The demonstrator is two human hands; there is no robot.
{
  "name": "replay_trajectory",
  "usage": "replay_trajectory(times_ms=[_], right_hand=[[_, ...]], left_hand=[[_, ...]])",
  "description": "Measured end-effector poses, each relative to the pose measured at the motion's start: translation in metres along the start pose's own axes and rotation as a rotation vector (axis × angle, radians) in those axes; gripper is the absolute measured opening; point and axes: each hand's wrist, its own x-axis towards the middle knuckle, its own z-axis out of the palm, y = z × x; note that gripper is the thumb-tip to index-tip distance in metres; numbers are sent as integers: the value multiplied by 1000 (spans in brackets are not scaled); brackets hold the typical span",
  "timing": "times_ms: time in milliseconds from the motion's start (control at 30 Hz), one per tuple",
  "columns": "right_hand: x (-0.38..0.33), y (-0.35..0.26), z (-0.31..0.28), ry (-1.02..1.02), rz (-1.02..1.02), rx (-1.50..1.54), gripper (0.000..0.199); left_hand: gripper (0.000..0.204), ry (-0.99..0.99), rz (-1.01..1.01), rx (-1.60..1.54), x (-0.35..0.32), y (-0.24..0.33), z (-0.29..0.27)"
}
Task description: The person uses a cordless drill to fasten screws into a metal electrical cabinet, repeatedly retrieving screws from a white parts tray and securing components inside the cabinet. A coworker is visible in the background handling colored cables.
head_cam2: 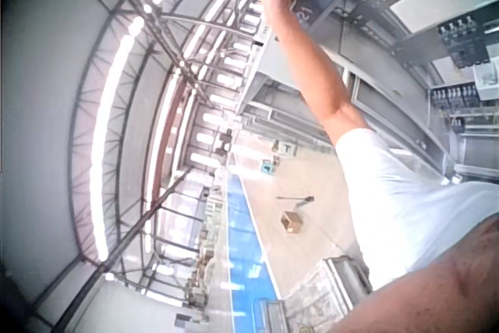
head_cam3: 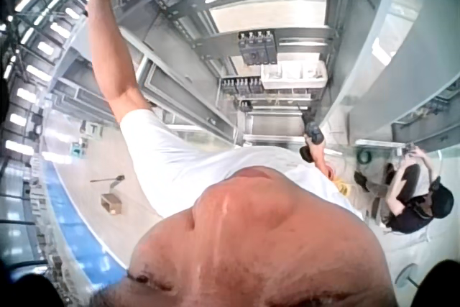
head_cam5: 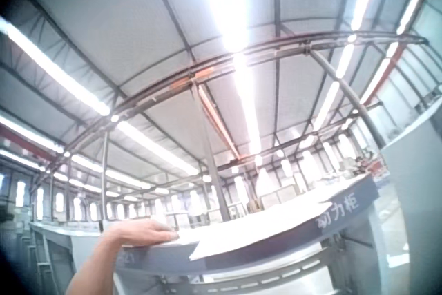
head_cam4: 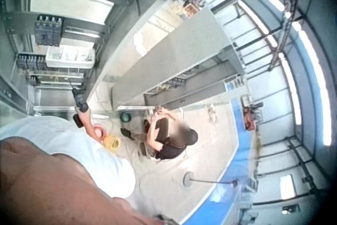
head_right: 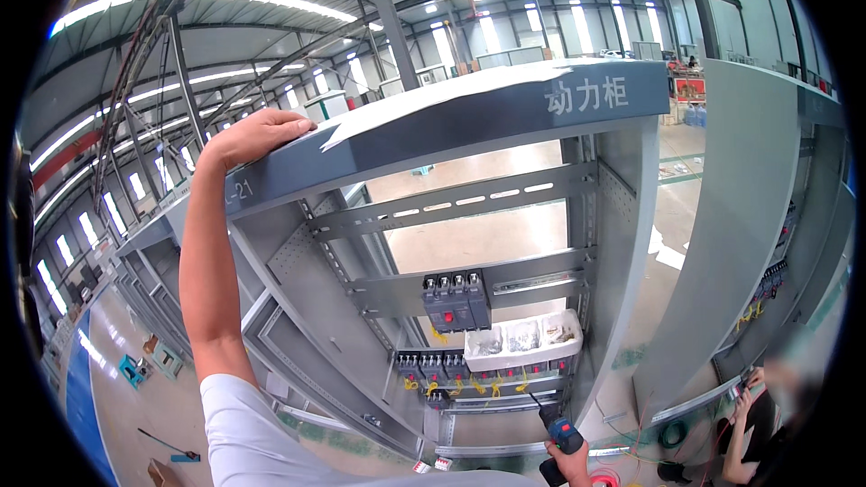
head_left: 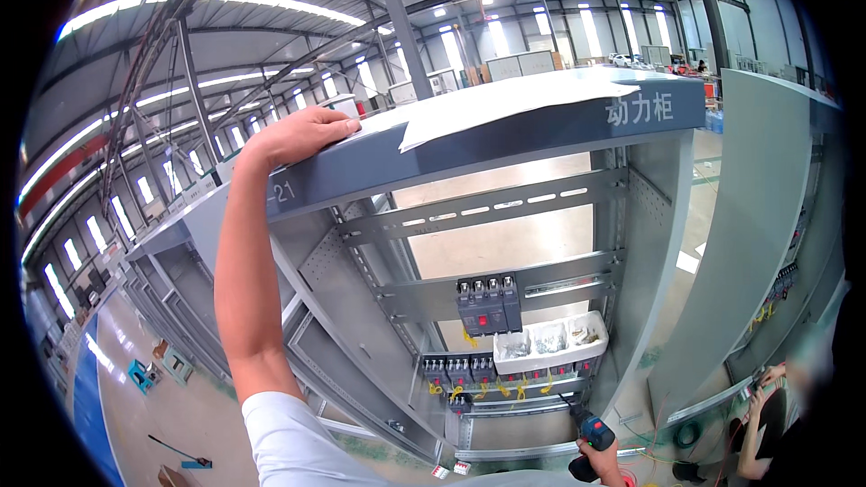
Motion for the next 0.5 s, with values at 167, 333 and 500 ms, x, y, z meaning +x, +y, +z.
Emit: replay_trajectory(times_ms=[167,333,500], right_hand=[[7,11,-1,23,25,-24,22],[12,17,11,16,64,-26,26],[1,-12,16,33,85,-21,19]], left_hand=[[54,177,8,-174,-23,-12,-15],[51,107,50,-21,-29,-36,-27],[63,273,121,33,-11,-119,-15]])
